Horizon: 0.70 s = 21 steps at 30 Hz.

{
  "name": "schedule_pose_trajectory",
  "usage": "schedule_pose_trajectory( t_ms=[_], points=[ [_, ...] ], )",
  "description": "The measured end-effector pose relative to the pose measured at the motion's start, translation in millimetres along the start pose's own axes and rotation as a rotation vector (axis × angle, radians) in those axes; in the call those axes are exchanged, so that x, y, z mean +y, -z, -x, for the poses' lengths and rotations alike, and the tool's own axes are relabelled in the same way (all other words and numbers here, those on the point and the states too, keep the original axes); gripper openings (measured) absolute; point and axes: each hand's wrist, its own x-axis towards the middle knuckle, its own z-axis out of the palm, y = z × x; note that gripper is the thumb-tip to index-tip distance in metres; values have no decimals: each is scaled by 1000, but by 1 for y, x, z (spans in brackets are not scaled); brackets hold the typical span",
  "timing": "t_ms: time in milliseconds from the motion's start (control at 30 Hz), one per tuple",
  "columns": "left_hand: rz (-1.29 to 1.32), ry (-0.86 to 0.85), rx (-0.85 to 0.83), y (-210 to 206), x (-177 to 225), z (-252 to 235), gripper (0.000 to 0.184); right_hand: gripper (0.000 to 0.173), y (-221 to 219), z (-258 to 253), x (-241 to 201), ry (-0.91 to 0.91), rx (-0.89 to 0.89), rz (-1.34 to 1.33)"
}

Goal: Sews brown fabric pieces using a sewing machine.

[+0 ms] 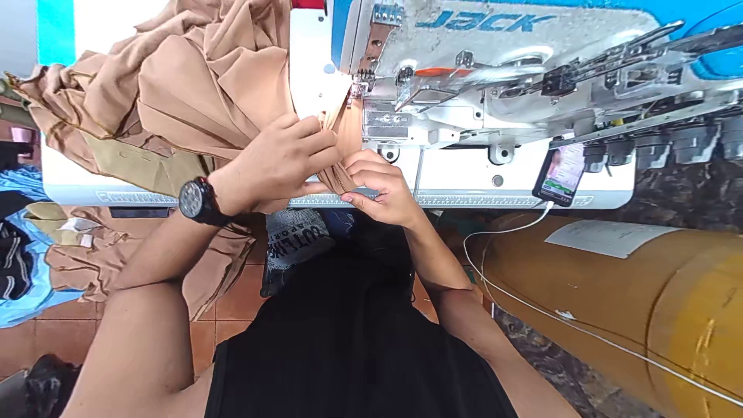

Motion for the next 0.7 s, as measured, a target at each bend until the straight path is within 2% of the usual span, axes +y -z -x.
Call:
schedule_pose_trajectory(
  t_ms=[67,200,400,700],
  points=[
    [-77,80,94,-6,6,3,23,18,4,-7,-4,3,15,-33],
    [-87,106,232,1,3,-3,20,17,12,-20,-10,28,14,-54],
    [-78,14,232,-5,-16,-10,21,14,12,-16,-7,5,34,-42],
    [-249,11,144,-3,-39,-23,22,9,14,-24,3,-35,51,141]
  ],
)
